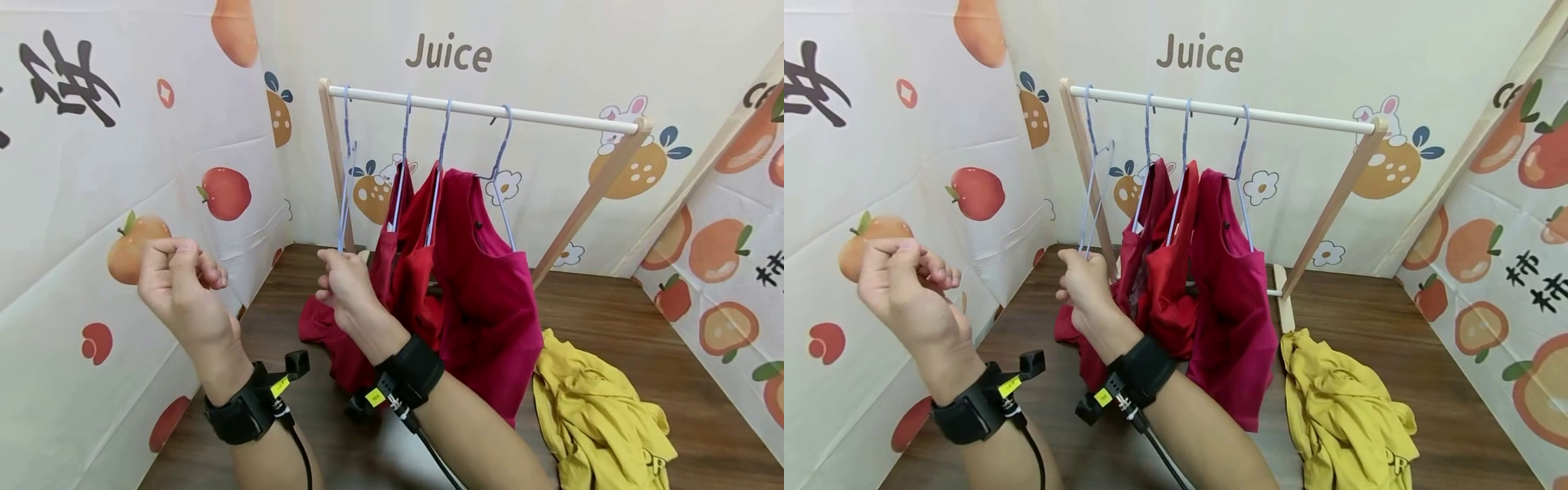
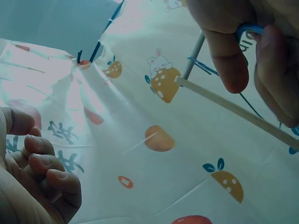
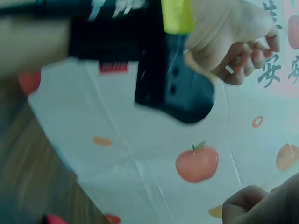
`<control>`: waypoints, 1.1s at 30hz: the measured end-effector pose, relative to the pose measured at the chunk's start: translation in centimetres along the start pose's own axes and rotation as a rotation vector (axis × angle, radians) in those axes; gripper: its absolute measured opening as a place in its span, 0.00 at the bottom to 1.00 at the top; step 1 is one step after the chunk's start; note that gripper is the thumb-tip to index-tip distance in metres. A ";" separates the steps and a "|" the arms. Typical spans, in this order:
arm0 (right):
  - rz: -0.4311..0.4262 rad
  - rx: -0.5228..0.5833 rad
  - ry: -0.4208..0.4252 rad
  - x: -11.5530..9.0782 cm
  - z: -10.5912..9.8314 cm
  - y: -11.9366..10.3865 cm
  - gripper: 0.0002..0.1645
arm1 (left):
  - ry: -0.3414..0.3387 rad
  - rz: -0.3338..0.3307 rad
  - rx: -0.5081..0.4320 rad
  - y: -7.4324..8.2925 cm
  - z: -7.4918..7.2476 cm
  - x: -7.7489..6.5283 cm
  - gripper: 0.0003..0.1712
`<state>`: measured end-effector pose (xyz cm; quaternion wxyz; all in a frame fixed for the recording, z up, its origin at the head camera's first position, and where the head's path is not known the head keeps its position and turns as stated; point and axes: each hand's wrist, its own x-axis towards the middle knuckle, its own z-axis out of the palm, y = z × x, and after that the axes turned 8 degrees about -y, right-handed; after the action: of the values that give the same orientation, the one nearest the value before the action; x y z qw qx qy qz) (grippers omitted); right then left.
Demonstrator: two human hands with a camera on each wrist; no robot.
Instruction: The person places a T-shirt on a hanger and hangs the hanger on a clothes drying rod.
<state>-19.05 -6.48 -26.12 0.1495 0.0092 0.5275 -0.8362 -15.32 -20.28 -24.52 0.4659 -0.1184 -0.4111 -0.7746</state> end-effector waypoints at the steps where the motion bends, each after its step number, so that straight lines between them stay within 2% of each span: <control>1: -0.014 -0.004 0.002 0.0 -0.2 0.0 0.12 | -0.008 -0.005 -0.003 -0.1 0.1 -0.1 0.12; 7: -0.100 -0.166 -0.018 -0.8 -1.1 -0.2 0.08 | -0.050 -0.037 -0.012 -0.5 0.7 -0.7 0.13; 10: -0.173 -0.213 -0.044 -2.4 -1.5 -0.6 0.12 | -0.071 -0.045 -0.010 -0.6 1.0 -1.0 0.13; 12: -0.205 -0.218 -0.106 -4.0 -2.0 -1.2 0.14 | -0.087 -0.047 -0.010 -0.7 1.4 -1.3 0.13; 16: -0.215 -0.209 -0.255 -7.7 -3.7 -2.6 0.15 | -0.131 -0.046 -0.001 -0.7 2.3 -1.8 0.13; 24: -0.177 -0.135 -0.433 -14.9 -8.1 -3.7 0.29 | -0.302 -0.053 0.061 -0.7 4.1 -3.0 0.12; 28: -0.196 -0.076 -0.553 -17.6 -10.3 -3.8 0.33 | -0.370 -0.053 0.115 -0.9 4.6 -3.1 0.12; 33: -0.264 0.022 -0.707 -19.8 -13.1 -3.4 0.39 | -0.403 -0.029 0.165 -0.6 5.3 -3.6 0.11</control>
<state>-2.85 11.24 -25.52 0.2132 -0.3463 0.4309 -0.8056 -14.93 -13.98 -23.53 0.3711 -0.2263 -0.5594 -0.7058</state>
